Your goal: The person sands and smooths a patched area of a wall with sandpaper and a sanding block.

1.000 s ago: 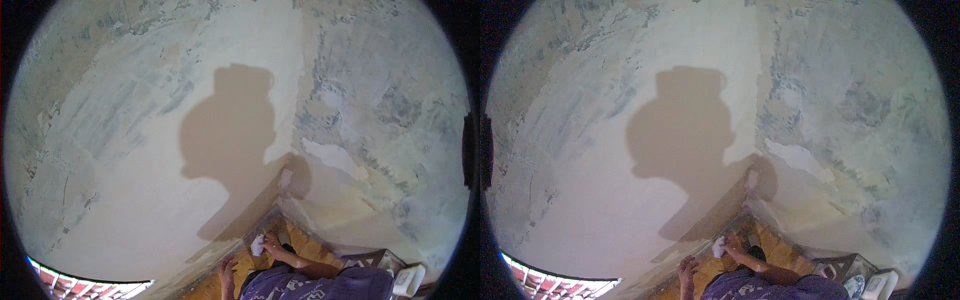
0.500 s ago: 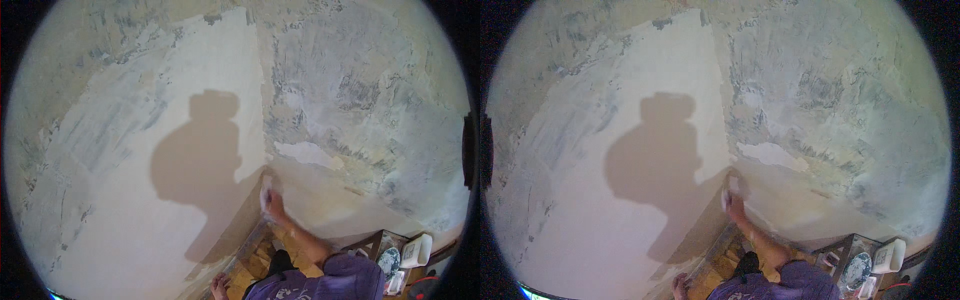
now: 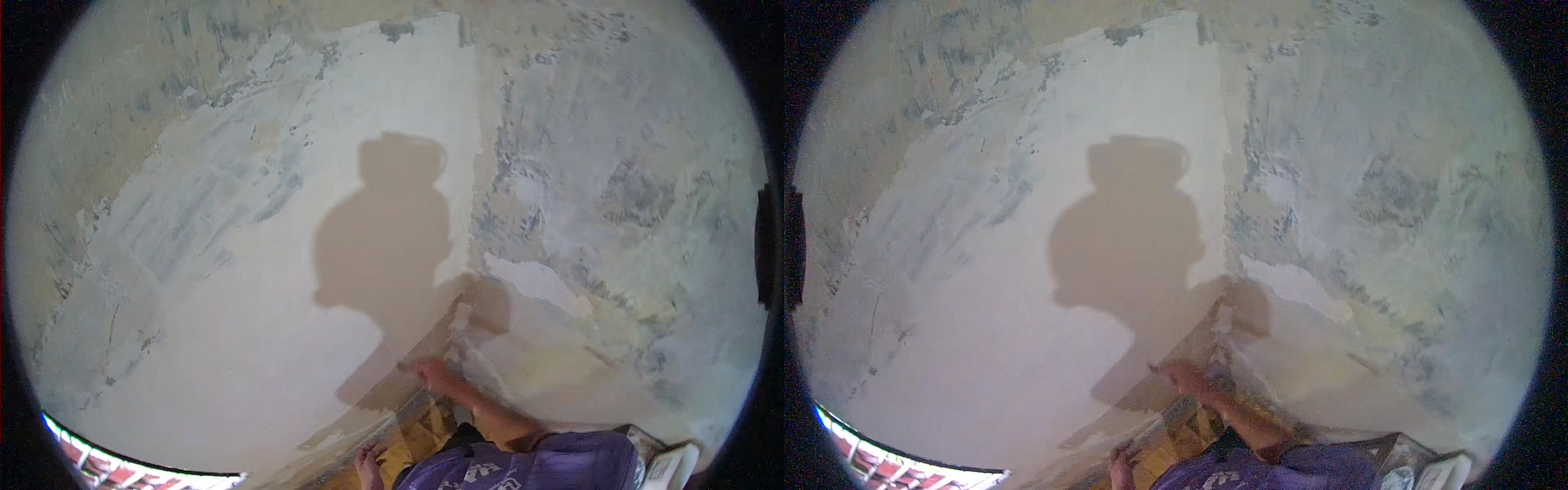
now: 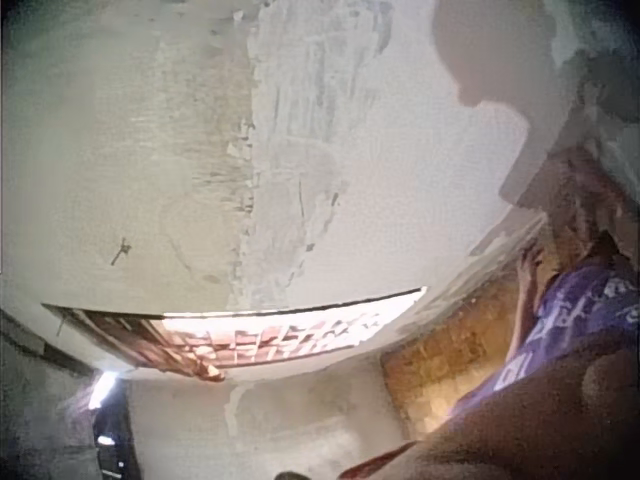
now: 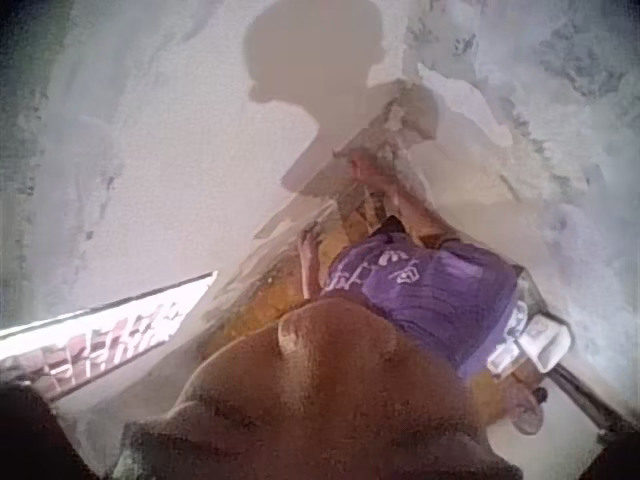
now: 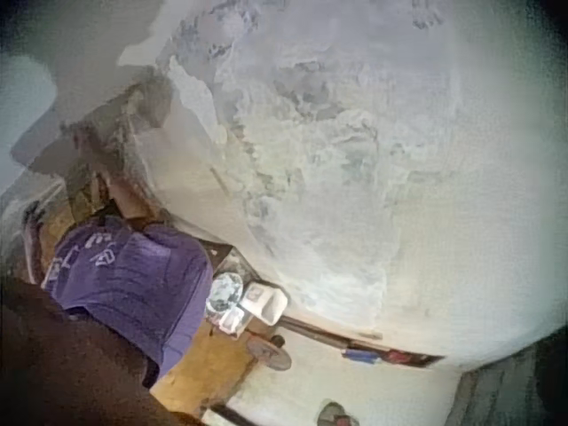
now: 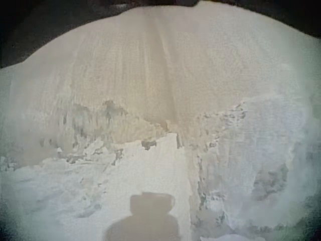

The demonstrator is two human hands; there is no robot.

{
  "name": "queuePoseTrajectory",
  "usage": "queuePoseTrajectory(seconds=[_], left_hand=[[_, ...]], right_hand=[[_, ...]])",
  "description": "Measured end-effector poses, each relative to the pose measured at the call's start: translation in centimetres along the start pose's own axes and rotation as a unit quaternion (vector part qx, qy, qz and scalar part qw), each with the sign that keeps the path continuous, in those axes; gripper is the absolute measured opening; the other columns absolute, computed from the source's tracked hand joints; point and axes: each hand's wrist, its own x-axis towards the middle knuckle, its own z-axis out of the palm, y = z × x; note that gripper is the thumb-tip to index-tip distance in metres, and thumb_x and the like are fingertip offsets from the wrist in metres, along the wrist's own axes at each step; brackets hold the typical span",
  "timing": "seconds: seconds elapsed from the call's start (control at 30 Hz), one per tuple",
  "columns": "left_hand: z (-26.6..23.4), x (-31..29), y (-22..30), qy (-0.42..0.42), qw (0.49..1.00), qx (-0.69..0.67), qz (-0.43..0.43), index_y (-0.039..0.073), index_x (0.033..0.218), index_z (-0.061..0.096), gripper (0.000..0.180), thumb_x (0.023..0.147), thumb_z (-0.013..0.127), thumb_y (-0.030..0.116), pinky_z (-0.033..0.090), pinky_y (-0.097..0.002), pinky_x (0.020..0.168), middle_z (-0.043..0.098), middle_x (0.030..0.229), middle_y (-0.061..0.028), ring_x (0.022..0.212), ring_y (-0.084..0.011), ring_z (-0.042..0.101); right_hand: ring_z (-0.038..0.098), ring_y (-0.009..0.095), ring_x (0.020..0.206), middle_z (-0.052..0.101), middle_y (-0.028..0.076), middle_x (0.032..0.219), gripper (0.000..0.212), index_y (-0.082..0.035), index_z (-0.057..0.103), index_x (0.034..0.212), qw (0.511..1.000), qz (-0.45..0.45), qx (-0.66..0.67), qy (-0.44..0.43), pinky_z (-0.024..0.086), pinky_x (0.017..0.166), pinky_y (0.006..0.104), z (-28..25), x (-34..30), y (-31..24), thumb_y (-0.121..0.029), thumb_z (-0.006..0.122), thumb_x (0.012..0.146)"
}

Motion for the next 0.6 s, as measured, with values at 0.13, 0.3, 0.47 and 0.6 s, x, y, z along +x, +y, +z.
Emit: queuePoseTrajectory(seconds=[0.13,0.3,0.47,0.6], left_hand=[[4.5,0.2,4.0,0.03,0.999,0.005,0.028,0.008,0.121,0.052,0.034,0.089,0.055,0.019,0.047,-0.03,0.073,0.058,0.117,-0.0062,0.095,-0.0189,0.06],[7.4,0.4,4.2,0.101,0.992,-0.003,0.073,0.007,0.112,0.057,0.026,0.087,0.052,0.012,0.046,-0.0296,0.072,0.06,0.114,-0.0071,0.092,-0.0176,0.061],[12.5,0.1,5.5,0.083,0.994,-0.001,0.076,0.004,0.11,0.058,0.023,0.088,0.051,0.008,0.048,-0.0267,0.068,0.061,0.114,-0.0081,0.093,-0.0175,0.063],[12.9,0.3,3.0,0.109,0.988,-0.057,0.095,0.005,0.11,0.059,0.023,0.088,0.052,0.008,0.048,-0.0269,0.068,0.062,0.114,-0.0079,0.092,-0.0178,0.064]], right_hand=[[0.058,0.026,0.064,0.063,0.016,0.077,0.03,-0.01,0.066,0.108,0.982,0.185,0.003,0.03,0.045,0.062,0.0389,-3.6,-2.8,-4.3,-0.02,0.059,0.08],[0.065,0.028,0.081,0.067,0.016,0.093,0.031,-0.005,0.065,0.108,0.955,-0.022,-0.11,0.275,0.05,0.072,0.0365,-19.3,9.2,-0.3,-0.003,0.055,0.078],[0.062,0.026,0.066,0.065,0.017,0.083,0.038,-0.006,0.063,0.112,0.878,-0.15,-0.105,0.443,0.048,0.062,0.0311,-26.5,17.6,-3.1,0.007,0.053,0.077],[0.055,0.023,0.051,0.052,0.012,0.06,0.033,-0.011,0.066,0.102,0.825,-0.15,-0.213,0.502,0.042,0.046,0.0322,-17.7,17.5,-1.6,0.006,0.057,0.075]])
